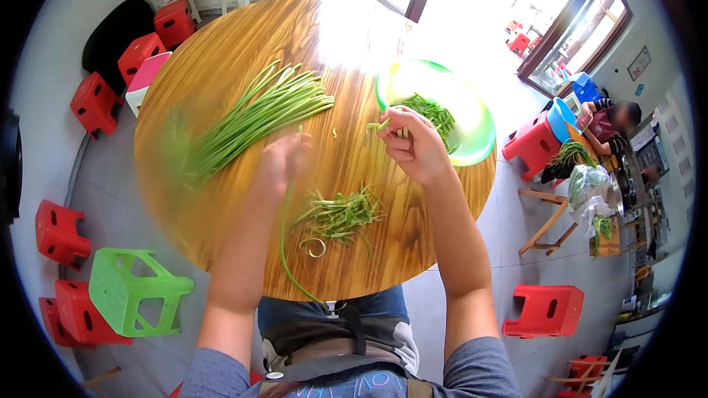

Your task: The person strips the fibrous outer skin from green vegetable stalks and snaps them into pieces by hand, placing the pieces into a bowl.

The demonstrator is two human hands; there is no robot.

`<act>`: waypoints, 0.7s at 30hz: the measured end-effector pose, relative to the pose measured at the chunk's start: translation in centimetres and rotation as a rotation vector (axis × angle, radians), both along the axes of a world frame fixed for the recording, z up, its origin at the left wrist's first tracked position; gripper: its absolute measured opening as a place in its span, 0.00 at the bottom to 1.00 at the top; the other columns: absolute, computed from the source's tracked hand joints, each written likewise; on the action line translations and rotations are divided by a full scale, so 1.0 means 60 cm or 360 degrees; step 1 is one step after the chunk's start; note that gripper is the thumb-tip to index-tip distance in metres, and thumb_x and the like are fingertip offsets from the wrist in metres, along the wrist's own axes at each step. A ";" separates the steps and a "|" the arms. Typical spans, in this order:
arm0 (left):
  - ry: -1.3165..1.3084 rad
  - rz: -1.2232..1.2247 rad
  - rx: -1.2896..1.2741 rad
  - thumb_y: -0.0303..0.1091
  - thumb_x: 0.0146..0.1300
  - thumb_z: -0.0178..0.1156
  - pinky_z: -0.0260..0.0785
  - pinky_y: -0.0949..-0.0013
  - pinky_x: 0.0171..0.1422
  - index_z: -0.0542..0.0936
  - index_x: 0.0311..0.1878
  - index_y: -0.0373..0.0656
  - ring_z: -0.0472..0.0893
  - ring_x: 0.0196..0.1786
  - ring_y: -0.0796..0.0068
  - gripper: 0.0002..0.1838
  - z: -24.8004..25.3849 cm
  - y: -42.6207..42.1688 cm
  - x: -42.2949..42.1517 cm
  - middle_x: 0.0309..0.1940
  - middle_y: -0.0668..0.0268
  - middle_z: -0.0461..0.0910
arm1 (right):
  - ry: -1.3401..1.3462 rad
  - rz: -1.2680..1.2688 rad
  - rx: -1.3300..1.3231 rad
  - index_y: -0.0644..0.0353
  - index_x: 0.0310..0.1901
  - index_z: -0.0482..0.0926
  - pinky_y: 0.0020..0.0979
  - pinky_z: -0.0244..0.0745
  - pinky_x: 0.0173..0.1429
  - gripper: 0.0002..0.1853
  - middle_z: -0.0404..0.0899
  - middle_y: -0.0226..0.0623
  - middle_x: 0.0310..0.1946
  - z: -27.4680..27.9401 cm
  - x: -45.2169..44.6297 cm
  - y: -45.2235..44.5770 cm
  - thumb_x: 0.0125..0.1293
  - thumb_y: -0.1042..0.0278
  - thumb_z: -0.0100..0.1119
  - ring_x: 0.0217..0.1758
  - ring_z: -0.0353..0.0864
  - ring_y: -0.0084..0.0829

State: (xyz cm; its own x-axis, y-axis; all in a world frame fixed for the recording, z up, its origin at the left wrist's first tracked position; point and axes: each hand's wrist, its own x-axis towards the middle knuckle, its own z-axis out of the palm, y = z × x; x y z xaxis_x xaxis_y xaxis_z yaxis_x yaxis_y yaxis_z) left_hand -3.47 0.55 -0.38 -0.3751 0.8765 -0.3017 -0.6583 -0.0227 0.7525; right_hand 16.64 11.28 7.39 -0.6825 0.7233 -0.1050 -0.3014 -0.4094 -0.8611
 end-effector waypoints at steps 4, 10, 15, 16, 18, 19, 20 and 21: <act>-0.0076 -0.0068 0.0087 0.32 0.67 0.47 0.61 0.76 0.24 0.75 0.42 0.33 0.69 0.21 0.82 0.11 -0.006 -0.002 -0.002 0.27 0.64 0.78 | -0.0084 0.0170 -0.0062 0.60 0.32 0.74 0.16 0.44 0.15 0.09 0.63 0.22 0.16 0.006 0.009 0.001 0.67 0.66 0.48 0.13 0.50 0.11; 0.0022 -0.0065 0.0050 0.31 0.67 0.46 0.61 0.77 0.24 0.75 0.43 0.33 0.69 0.21 0.83 0.12 0.002 -0.005 0.002 0.27 0.63 0.78 | -0.0413 0.0226 -0.0002 0.59 0.29 0.74 0.16 0.43 0.16 0.11 0.60 0.18 0.14 -0.008 -0.006 -0.030 0.67 0.64 0.52 0.13 0.49 0.10; -0.0038 -0.0059 0.0059 0.31 0.67 0.47 0.61 0.77 0.24 0.75 0.43 0.33 0.69 0.20 0.83 0.11 -0.003 -0.003 0.001 0.28 0.63 0.78 | -0.0148 -0.0215 0.0022 0.60 0.31 0.76 0.17 0.39 0.15 0.12 0.54 0.17 0.11 -0.002 0.006 -0.010 0.65 0.60 0.56 0.11 0.45 0.12; -0.0021 -0.0053 0.0051 0.31 0.67 0.47 0.61 0.77 0.24 0.75 0.43 0.33 0.69 0.20 0.83 0.11 -0.003 -0.003 0.001 0.28 0.63 0.78 | -0.0128 -0.0313 0.0059 0.61 0.34 0.76 0.18 0.41 0.16 0.11 0.55 0.17 0.12 0.004 0.013 0.006 0.65 0.60 0.57 0.12 0.46 0.12; 0.0012 -0.0052 0.0035 0.31 0.67 0.47 0.61 0.77 0.24 0.75 0.43 0.33 0.69 0.20 0.83 0.11 -0.001 -0.002 0.002 0.27 0.63 0.78 | -0.0090 -0.0517 0.0136 0.63 0.40 0.76 0.18 0.43 0.16 0.14 0.57 0.18 0.14 0.014 0.034 0.044 0.63 0.60 0.59 0.13 0.48 0.12; 0.0013 -0.0065 0.0037 0.31 0.67 0.47 0.62 0.77 0.24 0.75 0.43 0.33 0.69 0.21 0.83 0.11 -0.001 -0.002 0.003 0.28 0.63 0.78 | -0.0276 -0.0556 0.0305 0.64 0.44 0.74 0.17 0.47 0.19 0.16 0.62 0.21 0.17 0.009 0.047 0.070 0.63 0.60 0.59 0.16 0.53 0.12; 0.0016 -0.0077 0.0038 0.31 0.67 0.47 0.62 0.77 0.24 0.75 0.43 0.33 0.69 0.21 0.83 0.11 -0.002 -0.002 0.002 0.28 0.63 0.78 | -0.0462 -0.0590 0.0474 0.65 0.49 0.72 0.17 0.51 0.22 0.19 0.67 0.23 0.20 -0.006 0.060 0.100 0.62 0.60 0.60 0.19 0.58 0.12; 0.0020 -0.0087 0.0039 0.31 0.67 0.47 0.62 0.77 0.24 0.75 0.43 0.34 0.69 0.21 0.83 0.11 -0.002 -0.003 0.001 0.28 0.63 0.78 | -0.0646 -0.0622 0.0643 0.65 0.53 0.70 0.16 0.56 0.25 0.23 0.71 0.25 0.24 -0.010 0.063 0.110 0.62 0.60 0.60 0.22 0.63 0.13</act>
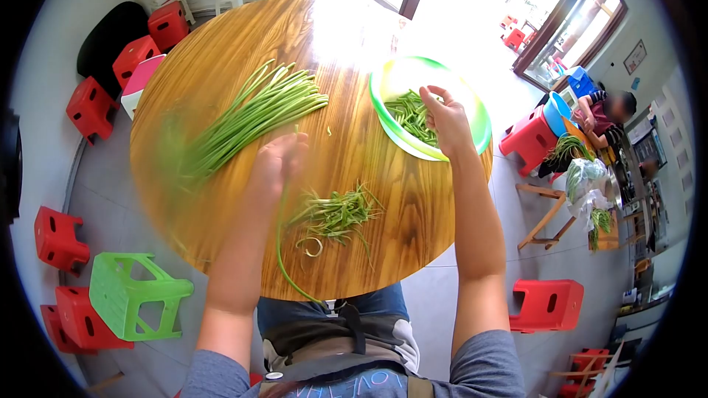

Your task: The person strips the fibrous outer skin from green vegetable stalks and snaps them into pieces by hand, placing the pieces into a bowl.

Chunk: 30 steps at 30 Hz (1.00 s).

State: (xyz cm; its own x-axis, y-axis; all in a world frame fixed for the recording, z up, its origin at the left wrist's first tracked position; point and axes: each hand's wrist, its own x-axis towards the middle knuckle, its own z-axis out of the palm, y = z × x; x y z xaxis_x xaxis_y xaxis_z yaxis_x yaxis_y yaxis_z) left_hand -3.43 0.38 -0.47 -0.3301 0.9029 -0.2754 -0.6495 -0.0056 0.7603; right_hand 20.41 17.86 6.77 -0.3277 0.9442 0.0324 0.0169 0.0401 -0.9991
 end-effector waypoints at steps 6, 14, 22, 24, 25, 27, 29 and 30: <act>0.0007 -0.0037 0.0063 0.31 0.67 0.48 0.62 0.77 0.24 0.75 0.43 0.34 0.69 0.21 0.83 0.10 -0.015 0.006 -0.001 0.28 0.64 0.78 | -0.0477 -0.0167 0.0250 0.69 0.63 0.59 0.18 0.61 0.34 0.35 0.72 0.25 0.27 -0.014 0.020 0.021 0.58 0.63 0.63 0.32 0.69 0.16; 0.0022 -0.0025 0.0038 0.31 0.67 0.47 0.61 0.77 0.24 0.75 0.43 0.34 0.69 0.20 0.83 0.11 -0.015 0.006 -0.003 0.28 0.63 0.79 | 0.0405 0.0179 -0.0063 0.67 0.55 0.70 0.17 0.66 0.35 0.20 0.70 0.25 0.24 0.034 0.002 -0.018 0.62 0.72 0.56 0.29 0.70 0.16; -0.0042 0.0040 0.0024 0.32 0.68 0.46 0.61 0.77 0.24 0.74 0.44 0.34 0.69 0.20 0.83 0.11 -0.011 0.004 -0.015 0.28 0.63 0.78 | -0.1434 0.1300 0.0593 0.53 0.47 0.79 0.28 0.71 0.31 0.13 0.79 0.35 0.28 0.027 -0.075 -0.151 0.63 0.61 0.56 0.26 0.76 0.23; -0.0036 0.0059 -0.0013 0.32 0.68 0.46 0.61 0.77 0.23 0.74 0.43 0.34 0.69 0.20 0.83 0.11 -0.002 0.002 -0.008 0.28 0.63 0.78 | -0.1506 0.0960 0.0447 0.57 0.41 0.81 0.30 0.72 0.33 0.11 0.79 0.37 0.26 0.021 -0.092 -0.149 0.62 0.61 0.58 0.27 0.77 0.26; -0.0033 0.0067 -0.0029 0.32 0.68 0.46 0.60 0.77 0.23 0.74 0.43 0.34 0.68 0.20 0.83 0.11 -0.001 0.002 -0.006 0.28 0.64 0.78 | -0.1530 0.0886 0.0645 0.58 0.40 0.80 0.30 0.73 0.35 0.11 0.79 0.38 0.28 0.005 -0.101 -0.137 0.62 0.61 0.58 0.28 0.77 0.27; -0.0019 0.0069 -0.0060 0.32 0.68 0.46 0.60 0.77 0.23 0.74 0.44 0.34 0.68 0.20 0.83 0.11 0.000 0.003 -0.002 0.28 0.64 0.77 | -0.1561 0.0716 0.1033 0.60 0.38 0.80 0.31 0.73 0.37 0.11 0.79 0.40 0.32 -0.046 -0.117 -0.107 0.62 0.61 0.58 0.31 0.78 0.29; -0.0020 0.0013 -0.0006 0.32 0.68 0.46 0.60 0.78 0.23 0.74 0.44 0.35 0.68 0.19 0.84 0.11 -0.010 0.004 -0.005 0.27 0.64 0.77 | -0.1281 0.0516 0.1053 0.61 0.40 0.78 0.33 0.72 0.42 0.11 0.76 0.43 0.38 -0.104 -0.145 -0.078 0.62 0.62 0.57 0.37 0.77 0.33; -0.0018 -0.0020 0.0030 0.32 0.68 0.46 0.59 0.78 0.22 0.74 0.44 0.36 0.67 0.19 0.84 0.11 -0.015 0.007 -0.005 0.27 0.64 0.77 | -0.1138 0.0455 0.0942 0.62 0.41 0.77 0.34 0.72 0.44 0.12 0.75 0.43 0.39 -0.140 -0.163 -0.062 0.63 0.62 0.56 0.39 0.76 0.35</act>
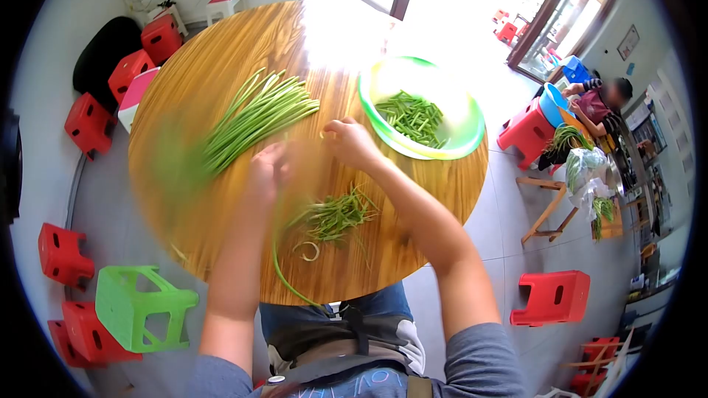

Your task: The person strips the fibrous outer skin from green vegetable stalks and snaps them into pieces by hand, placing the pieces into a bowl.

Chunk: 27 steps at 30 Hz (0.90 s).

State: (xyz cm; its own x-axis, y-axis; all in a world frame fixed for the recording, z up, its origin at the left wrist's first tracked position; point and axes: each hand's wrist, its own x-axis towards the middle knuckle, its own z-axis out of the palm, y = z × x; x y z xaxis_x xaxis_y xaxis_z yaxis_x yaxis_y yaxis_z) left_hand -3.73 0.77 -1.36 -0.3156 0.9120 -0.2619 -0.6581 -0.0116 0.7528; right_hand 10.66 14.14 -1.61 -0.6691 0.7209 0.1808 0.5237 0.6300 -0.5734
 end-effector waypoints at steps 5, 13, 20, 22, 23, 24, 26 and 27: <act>-0.0037 -0.0006 -0.0010 0.34 0.68 0.47 0.58 0.79 0.21 0.74 0.45 0.38 0.66 0.18 0.85 0.11 0.011 -0.001 0.001 0.26 0.65 0.77 | -0.0445 0.0470 -0.0550 0.59 0.40 0.77 0.34 0.71 0.44 0.14 0.78 0.42 0.33 0.072 -0.025 -0.059 0.64 0.56 0.53 0.36 0.76 0.33; 0.0269 -0.0319 0.0001 0.37 0.69 0.46 0.53 0.81 0.18 0.74 0.40 0.37 0.64 0.16 0.86 0.13 0.038 -0.017 0.034 0.23 0.68 0.75 | 0.0996 -0.0211 -0.1626 0.62 0.42 0.78 0.20 0.69 0.33 0.12 0.78 0.30 0.28 0.077 0.006 -0.094 0.68 0.62 0.51 0.28 0.74 0.19; 0.0247 -0.0498 0.0045 0.37 0.68 0.48 0.56 0.81 0.21 0.75 0.36 0.38 0.67 0.18 0.85 0.12 0.017 -0.009 0.059 0.23 0.68 0.75 | 0.1499 -0.0046 -0.1912 0.65 0.38 0.78 0.19 0.71 0.30 0.09 0.76 0.30 0.24 0.029 0.027 -0.096 0.65 0.67 0.55 0.26 0.73 0.20; 0.0401 -0.0513 0.0014 0.36 0.67 0.49 0.57 0.81 0.21 0.75 0.37 0.38 0.67 0.18 0.84 0.11 0.021 -0.010 0.061 0.23 0.68 0.75 | 0.1544 -0.0109 -0.1864 0.65 0.38 0.79 0.19 0.71 0.30 0.10 0.75 0.29 0.23 0.034 0.032 -0.090 0.65 0.66 0.55 0.25 0.72 0.19; 0.0451 -0.0542 -0.0004 0.35 0.67 0.49 0.57 0.81 0.22 0.75 0.37 0.37 0.68 0.19 0.84 0.11 0.030 -0.012 0.064 0.23 0.68 0.75 | 0.1545 -0.0138 -0.1845 0.65 0.38 0.79 0.19 0.71 0.29 0.11 0.75 0.28 0.23 0.035 0.036 -0.085 0.65 0.65 0.55 0.25 0.72 0.18; 0.0506 -0.0568 -0.0029 0.34 0.66 0.50 0.57 0.81 0.22 0.76 0.37 0.37 0.68 0.19 0.84 0.10 0.041 -0.015 0.066 0.23 0.68 0.75 | 0.1550 -0.0164 -0.1834 0.65 0.38 0.79 0.20 0.71 0.29 0.12 0.74 0.28 0.23 0.034 0.039 -0.082 0.66 0.64 0.55 0.25 0.72 0.18; 0.0502 -0.0575 -0.0054 0.33 0.65 0.51 0.57 0.81 0.22 0.76 0.38 0.37 0.67 0.19 0.84 0.09 0.046 -0.020 0.069 0.23 0.69 0.75 | 0.1607 -0.0150 -0.1931 0.66 0.39 0.79 0.20 0.70 0.29 0.14 0.74 0.27 0.23 0.030 0.042 -0.077 0.66 0.61 0.54 0.24 0.71 0.17; 0.0453 -0.0556 -0.0047 0.33 0.65 0.51 0.57 0.81 0.21 0.76 0.38 0.36 0.67 0.19 0.84 0.09 0.046 -0.020 0.071 0.22 0.69 0.74 | 0.1632 -0.0138 -0.1990 0.66 0.39 0.79 0.20 0.70 0.29 0.15 0.74 0.27 0.23 0.026 0.043 -0.074 0.66 0.60 0.53 0.24 0.71 0.17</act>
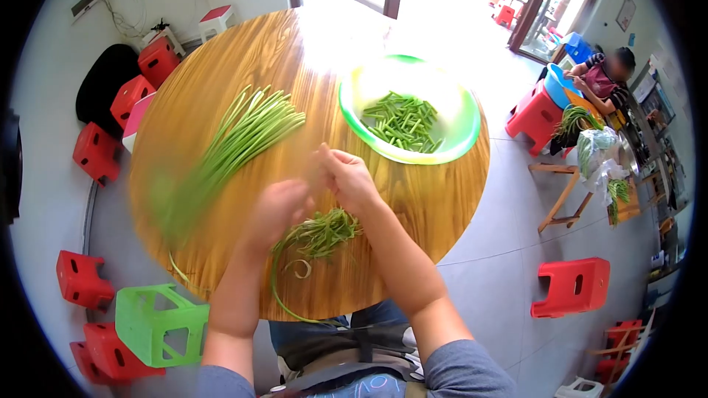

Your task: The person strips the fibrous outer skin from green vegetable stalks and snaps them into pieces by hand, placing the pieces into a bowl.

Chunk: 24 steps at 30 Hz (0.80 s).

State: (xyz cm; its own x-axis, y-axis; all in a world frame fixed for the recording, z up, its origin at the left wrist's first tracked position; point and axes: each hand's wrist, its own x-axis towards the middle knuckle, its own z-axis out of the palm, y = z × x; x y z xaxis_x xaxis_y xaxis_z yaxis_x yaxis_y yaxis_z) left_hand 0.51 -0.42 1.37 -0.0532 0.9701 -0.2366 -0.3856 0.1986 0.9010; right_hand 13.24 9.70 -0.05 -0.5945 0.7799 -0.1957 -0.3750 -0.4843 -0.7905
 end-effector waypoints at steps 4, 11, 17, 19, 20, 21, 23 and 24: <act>-0.0186 0.0082 -0.0026 0.31 0.64 0.51 0.55 0.82 0.20 0.76 0.37 0.36 0.66 0.18 0.85 0.08 0.000 0.001 -0.001 0.21 0.70 0.73 | 0.0223 0.0143 -0.0135 0.68 0.45 0.76 0.21 0.70 0.32 0.18 0.75 0.29 0.28 0.004 0.005 0.008 0.69 0.58 0.49 0.28 0.72 0.18; -0.0257 0.0041 -0.0010 0.32 0.64 0.50 0.55 0.82 0.19 0.76 0.36 0.37 0.65 0.17 0.85 0.09 -0.011 0.005 0.004 0.21 0.69 0.72 | 0.0079 0.0282 0.0119 0.69 0.43 0.77 0.21 0.69 0.33 0.12 0.76 0.30 0.30 -0.003 0.007 0.007 0.66 0.67 0.54 0.27 0.71 0.18; -0.0045 0.0116 -0.0028 0.32 0.65 0.49 0.53 0.81 0.17 0.75 0.32 0.38 0.64 0.15 0.85 0.10 -0.017 0.006 -0.001 0.18 0.69 0.72 | -0.0515 0.0003 0.0755 0.65 0.37 0.81 0.21 0.70 0.32 0.07 0.78 0.30 0.29 0.013 0.001 -0.010 0.59 0.71 0.61 0.27 0.74 0.19; 0.0044 0.0187 -0.0015 0.32 0.65 0.49 0.53 0.81 0.16 0.75 0.31 0.38 0.64 0.14 0.85 0.10 -0.018 0.009 -0.002 0.18 0.69 0.71 | -0.0522 -0.0230 0.1501 0.65 0.36 0.82 0.22 0.71 0.32 0.06 0.78 0.32 0.29 -0.002 -0.006 -0.019 0.56 0.75 0.63 0.28 0.76 0.21; 0.0085 0.0226 -0.0008 0.32 0.65 0.49 0.53 0.81 0.16 0.75 0.30 0.38 0.64 0.14 0.85 0.10 -0.020 0.009 -0.003 0.17 0.69 0.71 | -0.0519 -0.0348 0.1873 0.64 0.36 0.82 0.22 0.72 0.32 0.07 0.79 0.33 0.29 -0.010 -0.011 -0.025 0.55 0.76 0.63 0.29 0.77 0.22; 0.0045 0.0260 0.0029 0.32 0.65 0.48 0.53 0.81 0.16 0.75 0.30 0.38 0.64 0.14 0.84 0.10 -0.029 0.012 -0.007 0.17 0.69 0.71 | -0.0532 -0.0410 0.2114 0.64 0.37 0.82 0.24 0.74 0.32 0.09 0.78 0.36 0.30 -0.016 -0.018 -0.035 0.52 0.80 0.64 0.29 0.79 0.25; -0.0036 0.0320 0.0091 0.32 0.65 0.48 0.53 0.80 0.16 0.74 0.29 0.39 0.64 0.14 0.84 0.11 -0.050 0.014 -0.014 0.17 0.68 0.72 | -0.0516 -0.0483 0.2108 0.64 0.36 0.82 0.24 0.75 0.33 0.08 0.78 0.37 0.30 -0.011 -0.020 -0.037 0.52 0.79 0.64 0.29 0.79 0.26; -0.0055 0.0283 0.0079 0.32 0.65 0.48 0.53 0.80 0.16 0.74 0.29 0.39 0.64 0.14 0.84 0.11 -0.045 0.012 -0.016 0.18 0.68 0.72 | -0.0509 -0.0523 0.2104 0.64 0.36 0.82 0.24 0.75 0.33 0.08 0.78 0.37 0.30 -0.009 -0.021 -0.038 0.52 0.79 0.64 0.29 0.79 0.27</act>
